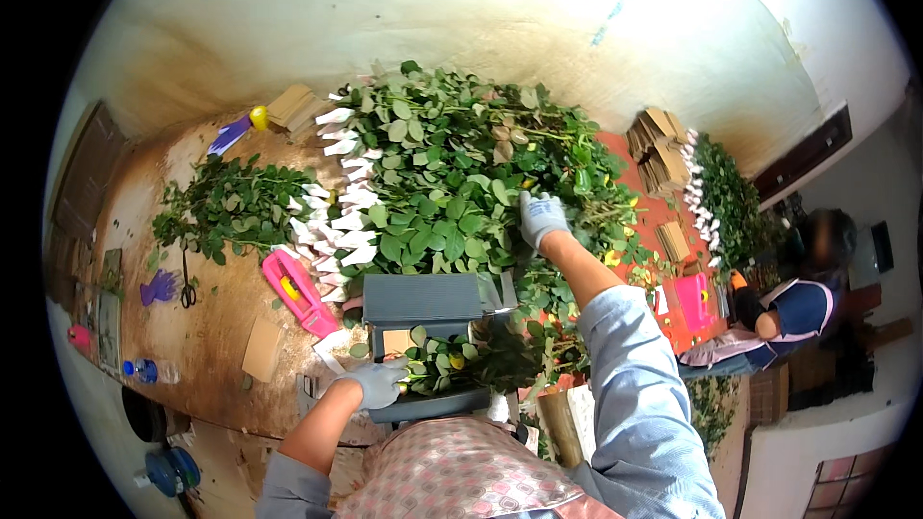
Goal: The person assembles floral arrangements by placing white flower stems into a black rectangular holder. They repeatedly pick up stems from a large pile on the table, insert them into the holder, and adjust the positioning. The person also handles a cardboard piece and a stapler during the process.
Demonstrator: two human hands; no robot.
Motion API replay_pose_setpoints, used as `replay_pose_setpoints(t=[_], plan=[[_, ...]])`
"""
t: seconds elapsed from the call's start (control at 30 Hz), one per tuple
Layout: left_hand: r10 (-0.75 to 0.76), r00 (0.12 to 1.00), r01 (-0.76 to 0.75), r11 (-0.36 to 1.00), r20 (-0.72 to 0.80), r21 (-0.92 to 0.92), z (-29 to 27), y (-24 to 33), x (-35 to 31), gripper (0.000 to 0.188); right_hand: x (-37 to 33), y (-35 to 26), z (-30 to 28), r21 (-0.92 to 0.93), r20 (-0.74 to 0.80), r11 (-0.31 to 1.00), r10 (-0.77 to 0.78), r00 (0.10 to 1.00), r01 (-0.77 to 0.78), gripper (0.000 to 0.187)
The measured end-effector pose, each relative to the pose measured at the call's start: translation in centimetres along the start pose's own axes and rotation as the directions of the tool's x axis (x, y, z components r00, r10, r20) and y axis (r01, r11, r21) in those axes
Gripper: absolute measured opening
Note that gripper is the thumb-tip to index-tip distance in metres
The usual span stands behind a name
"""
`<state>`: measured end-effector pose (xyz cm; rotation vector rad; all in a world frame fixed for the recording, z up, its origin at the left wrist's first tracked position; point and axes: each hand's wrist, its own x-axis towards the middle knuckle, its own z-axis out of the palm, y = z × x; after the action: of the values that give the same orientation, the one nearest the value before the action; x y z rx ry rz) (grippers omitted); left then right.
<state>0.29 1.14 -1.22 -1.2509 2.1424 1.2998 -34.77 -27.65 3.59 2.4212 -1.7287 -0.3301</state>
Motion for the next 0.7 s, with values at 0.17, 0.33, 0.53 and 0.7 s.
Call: replay_pose_setpoints(t=[0.17, 0.33, 0.53, 0.7], plan=[[0.002, 1.000, -0.002, 1.000, 0.003, 0.013, 0.7, -0.7, 0.6, 0.052, 0.2, 0.2, -7.3, -0.290, -0.207, 0.954, -0.139, 0.968, 0.075, 0.033], [0.017, 0.997, -0.012, 0.998, -0.081, 0.067, 2.1, -1.9, 1.3, 0.050, 1.0, 0.1, -15.7, -0.418, -0.493, 0.904, -0.309, 0.813, 0.090, 0.043], [-0.010, 0.999, 0.012, 0.998, -0.038, 0.055, 0.8, -0.4, 0.8, 0.054, 1.4, 1.3, -22.6, -0.499, -0.520, 0.861, -0.387, 0.761, 0.096, 0.045], [-0.054, 0.997, 0.051, 0.998, -0.059, -0.043, 2.4, -1.9, 1.5, 0.053, 0.3, 4.2, -25.6, -0.221, -0.702, 0.968, -0.242, 0.670, 0.119, 0.064]])
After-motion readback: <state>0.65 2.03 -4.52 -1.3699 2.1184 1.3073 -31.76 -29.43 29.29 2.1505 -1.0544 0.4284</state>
